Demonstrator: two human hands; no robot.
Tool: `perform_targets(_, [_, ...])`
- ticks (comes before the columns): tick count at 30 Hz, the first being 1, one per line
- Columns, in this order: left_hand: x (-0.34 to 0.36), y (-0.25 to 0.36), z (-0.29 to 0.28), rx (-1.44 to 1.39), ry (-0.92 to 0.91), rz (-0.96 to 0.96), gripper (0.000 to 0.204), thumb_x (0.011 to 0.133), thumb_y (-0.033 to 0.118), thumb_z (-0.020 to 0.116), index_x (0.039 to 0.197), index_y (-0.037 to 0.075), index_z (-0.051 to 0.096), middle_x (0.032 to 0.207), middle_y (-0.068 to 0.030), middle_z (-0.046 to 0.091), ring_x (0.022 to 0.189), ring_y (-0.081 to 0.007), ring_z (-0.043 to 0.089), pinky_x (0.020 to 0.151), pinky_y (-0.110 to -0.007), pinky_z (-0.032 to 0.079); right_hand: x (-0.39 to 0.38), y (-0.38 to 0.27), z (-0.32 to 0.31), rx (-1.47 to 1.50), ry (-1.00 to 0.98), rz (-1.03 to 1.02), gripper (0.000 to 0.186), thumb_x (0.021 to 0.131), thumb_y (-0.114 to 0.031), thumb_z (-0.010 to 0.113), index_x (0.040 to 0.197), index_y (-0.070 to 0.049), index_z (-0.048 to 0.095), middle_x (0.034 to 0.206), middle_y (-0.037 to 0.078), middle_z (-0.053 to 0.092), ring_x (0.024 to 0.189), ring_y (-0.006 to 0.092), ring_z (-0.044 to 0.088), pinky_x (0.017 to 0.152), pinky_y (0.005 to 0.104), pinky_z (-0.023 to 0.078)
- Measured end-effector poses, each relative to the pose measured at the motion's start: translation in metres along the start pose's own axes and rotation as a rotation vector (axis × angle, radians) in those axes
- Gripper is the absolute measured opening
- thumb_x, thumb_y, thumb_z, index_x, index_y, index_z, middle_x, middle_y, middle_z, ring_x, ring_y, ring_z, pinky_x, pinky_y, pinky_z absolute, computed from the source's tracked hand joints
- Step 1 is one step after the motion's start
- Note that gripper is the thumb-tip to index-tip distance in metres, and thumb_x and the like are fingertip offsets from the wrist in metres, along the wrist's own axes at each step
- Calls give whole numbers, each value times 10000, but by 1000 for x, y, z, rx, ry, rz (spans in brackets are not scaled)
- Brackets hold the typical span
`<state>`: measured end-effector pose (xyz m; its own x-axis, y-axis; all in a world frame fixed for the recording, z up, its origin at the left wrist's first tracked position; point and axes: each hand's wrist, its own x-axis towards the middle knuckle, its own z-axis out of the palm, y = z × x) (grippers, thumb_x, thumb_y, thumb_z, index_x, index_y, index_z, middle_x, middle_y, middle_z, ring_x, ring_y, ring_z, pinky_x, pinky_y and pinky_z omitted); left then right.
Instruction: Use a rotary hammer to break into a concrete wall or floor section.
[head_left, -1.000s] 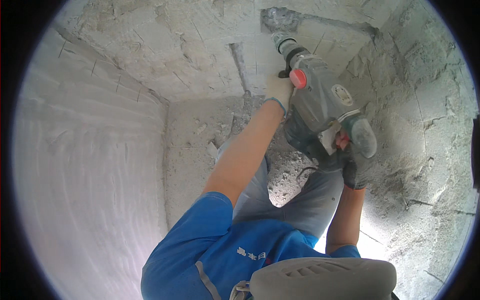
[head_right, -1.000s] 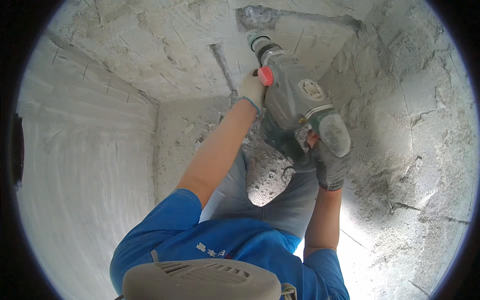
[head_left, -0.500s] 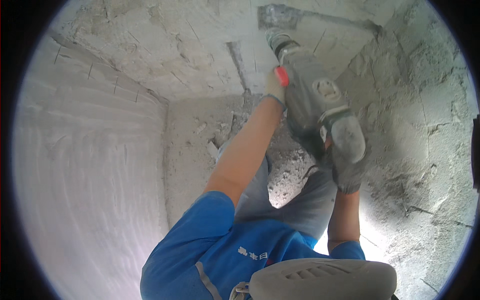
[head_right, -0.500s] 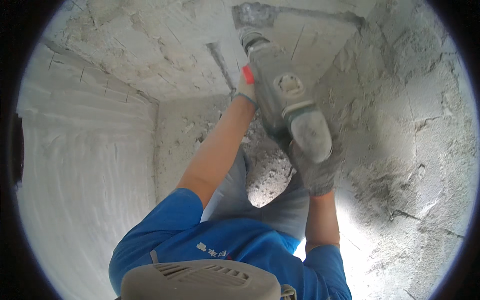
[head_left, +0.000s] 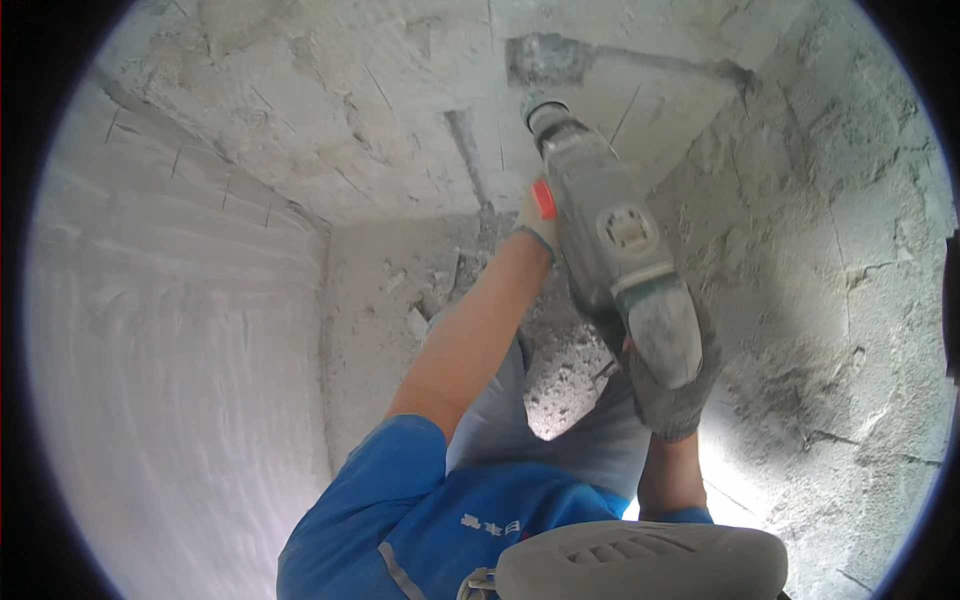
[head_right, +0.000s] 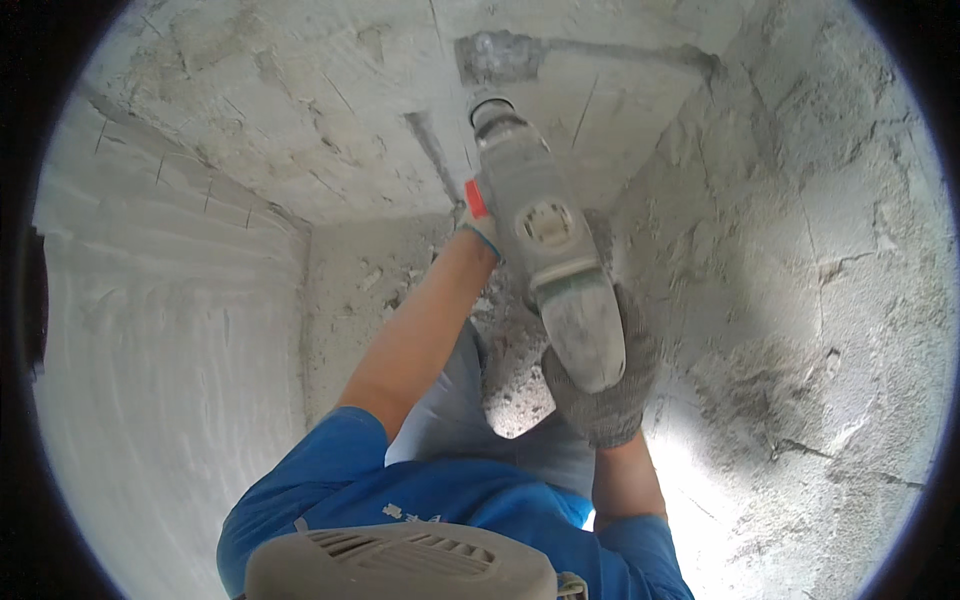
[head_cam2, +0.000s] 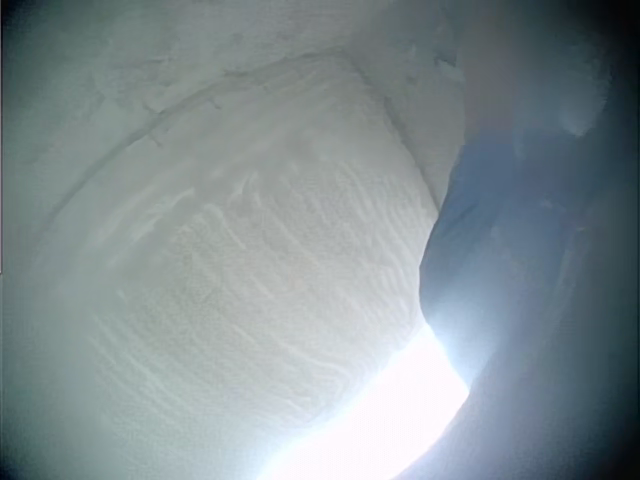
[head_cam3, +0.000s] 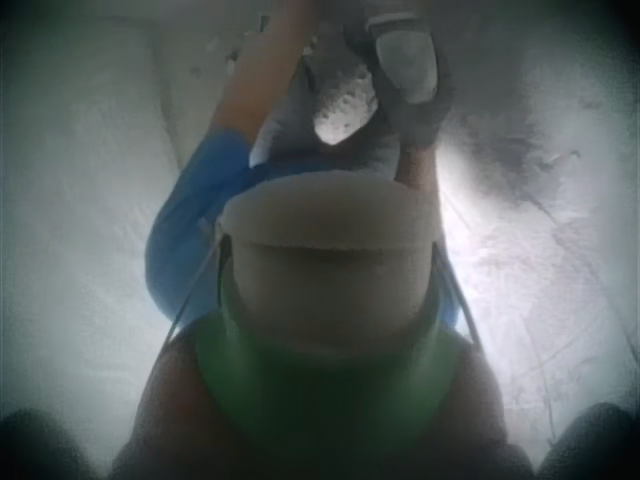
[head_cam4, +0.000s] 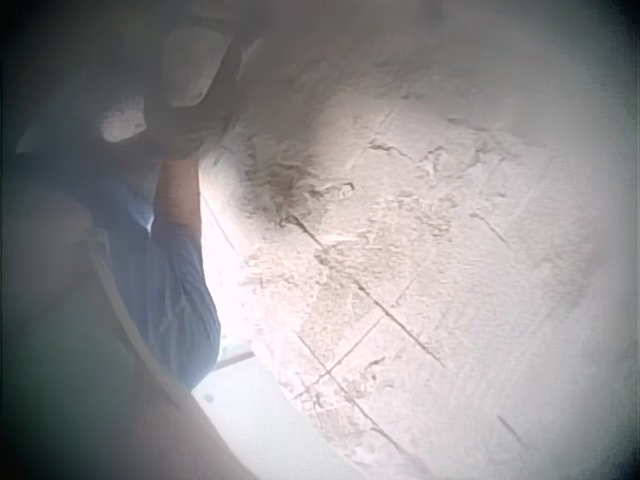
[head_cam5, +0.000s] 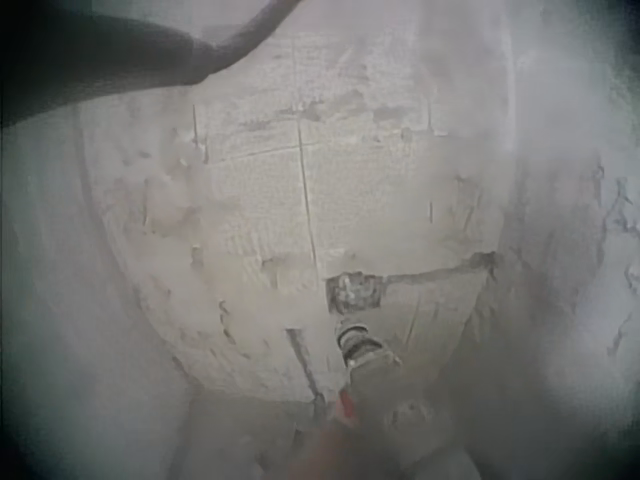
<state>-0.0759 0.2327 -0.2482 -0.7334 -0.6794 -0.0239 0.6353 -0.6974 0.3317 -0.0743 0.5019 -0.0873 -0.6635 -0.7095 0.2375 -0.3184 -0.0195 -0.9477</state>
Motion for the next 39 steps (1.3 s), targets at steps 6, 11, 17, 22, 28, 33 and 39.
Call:
perform_targets(6, [2,3,8,-47,-19,-57,236,927,291,472,1021,108,587,965,-66,622,869,-221,612,781,-375,519,-8,0,-11,-315,-35,-258,664,649,-215,778,1209,7,497,1148,189,585,1057,282,583,905,377,452])
perform_targets(11, [0,5,26,-240,-324,-150,224,926,294,470,996,118,589,944,-55,620,852,-214,613,765,-371,520,-4,-3,6,-408,-84,-320,681,662,-235,768,1232,5,482,1156,176,587,1069,289,578,914,382,449])
perform_targets(17, [9,33,3,-245,-339,-176,241,918,331,485,1002,128,584,907,-45,609,824,-204,607,740,-360,517,11,6,30,-374,-116,-362,683,704,-245,733,1273,-3,443,1199,172,558,1097,277,560,932,402,435])
perform_targets(22, [-8,26,28,-171,-510,-228,301,906,348,503,1094,121,563,1043,-74,612,927,-202,602,822,-355,500,-10,23,25,-416,-134,-405,696,702,-223,736,1283,3,428,1246,197,513,1112,279,547,935,416,430])
perform_targets(28, [-10,16,32,29,-43,-102,289,906,289,491,1035,57,606,942,-88,648,826,-242,635,768,-382,524,1,4,12,-363,38,-321,549,685,-195,756,1137,28,539,1015,164,633,927,291,621,782,363,487])
perform_targets(33, [-43,-24,70,684,292,-33,358,902,294,491,1144,38,553,1078,-135,611,988,-274,588,876,-416,470,-6,17,-57,-196,-61,-159,426,708,-102,746,1074,33,575,885,130,670,825,204,652,751,302,510])
perform_targets(39, [-40,2,45,71,274,-61,334,901,256,481,1131,25,551,1070,-157,615,950,-277,603,833,-412,482,0,-4,-39,221,-108,117,314,735,-73,722,1005,19,592,846,98,664,759,154,643,700,278,509])
